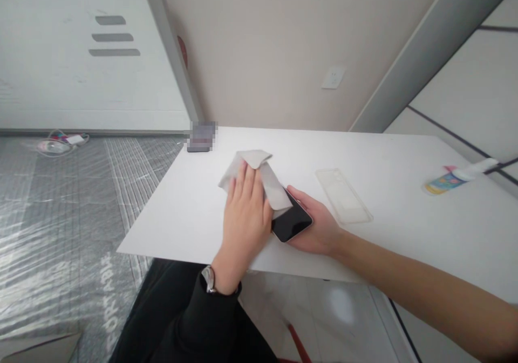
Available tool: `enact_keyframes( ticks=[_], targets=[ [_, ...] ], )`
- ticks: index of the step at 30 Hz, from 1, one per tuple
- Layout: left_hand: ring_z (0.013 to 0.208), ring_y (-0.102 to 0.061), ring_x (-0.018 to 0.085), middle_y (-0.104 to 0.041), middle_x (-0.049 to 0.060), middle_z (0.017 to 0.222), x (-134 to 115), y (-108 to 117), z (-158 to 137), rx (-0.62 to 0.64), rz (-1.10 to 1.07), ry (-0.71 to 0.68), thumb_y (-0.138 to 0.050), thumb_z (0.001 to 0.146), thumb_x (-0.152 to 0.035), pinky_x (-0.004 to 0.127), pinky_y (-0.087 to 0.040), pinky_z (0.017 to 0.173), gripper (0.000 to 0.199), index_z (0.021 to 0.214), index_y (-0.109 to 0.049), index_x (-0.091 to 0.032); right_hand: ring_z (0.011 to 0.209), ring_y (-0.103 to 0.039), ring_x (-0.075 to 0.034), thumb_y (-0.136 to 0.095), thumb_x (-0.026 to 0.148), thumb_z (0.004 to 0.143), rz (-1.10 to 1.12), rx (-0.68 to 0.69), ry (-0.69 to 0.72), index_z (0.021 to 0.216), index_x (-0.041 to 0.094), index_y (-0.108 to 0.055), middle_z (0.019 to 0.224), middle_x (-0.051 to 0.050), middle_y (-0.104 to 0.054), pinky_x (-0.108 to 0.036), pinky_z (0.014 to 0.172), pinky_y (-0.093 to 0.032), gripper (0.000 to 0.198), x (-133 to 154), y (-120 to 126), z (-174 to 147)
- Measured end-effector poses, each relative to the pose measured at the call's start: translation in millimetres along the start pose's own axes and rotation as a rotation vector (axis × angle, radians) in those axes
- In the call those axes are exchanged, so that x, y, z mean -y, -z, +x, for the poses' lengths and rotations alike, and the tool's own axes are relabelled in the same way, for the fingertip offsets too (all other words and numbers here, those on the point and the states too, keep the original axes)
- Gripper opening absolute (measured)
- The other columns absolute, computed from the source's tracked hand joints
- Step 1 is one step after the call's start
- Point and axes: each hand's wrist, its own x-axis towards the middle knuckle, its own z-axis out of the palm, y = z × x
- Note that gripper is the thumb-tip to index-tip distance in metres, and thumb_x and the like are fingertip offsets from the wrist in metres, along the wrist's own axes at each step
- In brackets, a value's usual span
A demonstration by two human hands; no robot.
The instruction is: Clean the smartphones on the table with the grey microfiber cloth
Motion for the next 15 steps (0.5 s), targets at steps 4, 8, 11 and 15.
enact_keyframes(
  ticks=[4, 8, 11, 15],
  targets=[
    [0.164, -0.015, 0.041, -0.037, 0.029, 0.168, -16, -1, -3, -0.026, -0.06, 0.015, -0.032, 0.1, -0.013, 0.065, -0.035, 0.125, 0.062, 0.16, -0.03, 0.001, 0.134, -0.066, -0.022, -0.053, 0.042, 0.097, 0.053, -0.068, -0.041, 0.097, 0.026, -0.078, 0.103, -0.003, -0.084, -0.041, 0.12, -0.047, 0.03, 2, -3, -3],
    [0.162, -0.028, 0.035, -0.045, 0.025, 0.165, -53, -3, -19, 0.064, -0.069, -0.158, -0.038, 0.1, -0.019, 0.055, -0.039, 0.125, 0.06, 0.158, -0.038, -0.002, 0.145, -0.056, -0.019, -0.06, 0.04, 0.094, -0.012, -0.277, 0.064, 0.088, 0.034, -0.076, 0.11, -0.002, -0.082, -0.034, 0.121, -0.046, 0.017, -2, 16, -2],
    [0.16, -0.035, 0.029, -0.049, 0.018, 0.165, -55, -4, -20, 0.046, -0.019, -0.206, -0.038, 0.101, -0.018, 0.048, -0.04, 0.125, 0.057, 0.157, -0.043, -0.01, 0.145, -0.055, -0.022, -0.065, 0.039, 0.091, -0.036, -0.274, 0.084, 0.093, 0.038, -0.076, 0.117, -0.001, -0.081, -0.036, 0.118, -0.049, 0.011, -5, 23, 0],
    [0.161, -0.033, 0.032, -0.044, 0.021, 0.167, -21, -4, -7, -0.029, 0.021, -0.088, -0.034, 0.102, -0.016, 0.055, -0.037, 0.126, 0.058, 0.16, -0.039, -0.01, 0.136, -0.064, -0.026, -0.06, 0.04, 0.093, -0.027, -0.107, 0.056, 0.102, 0.031, -0.077, 0.113, -0.004, -0.082, -0.043, 0.117, -0.05, 0.021, -1, 8, -1]
  ],
)
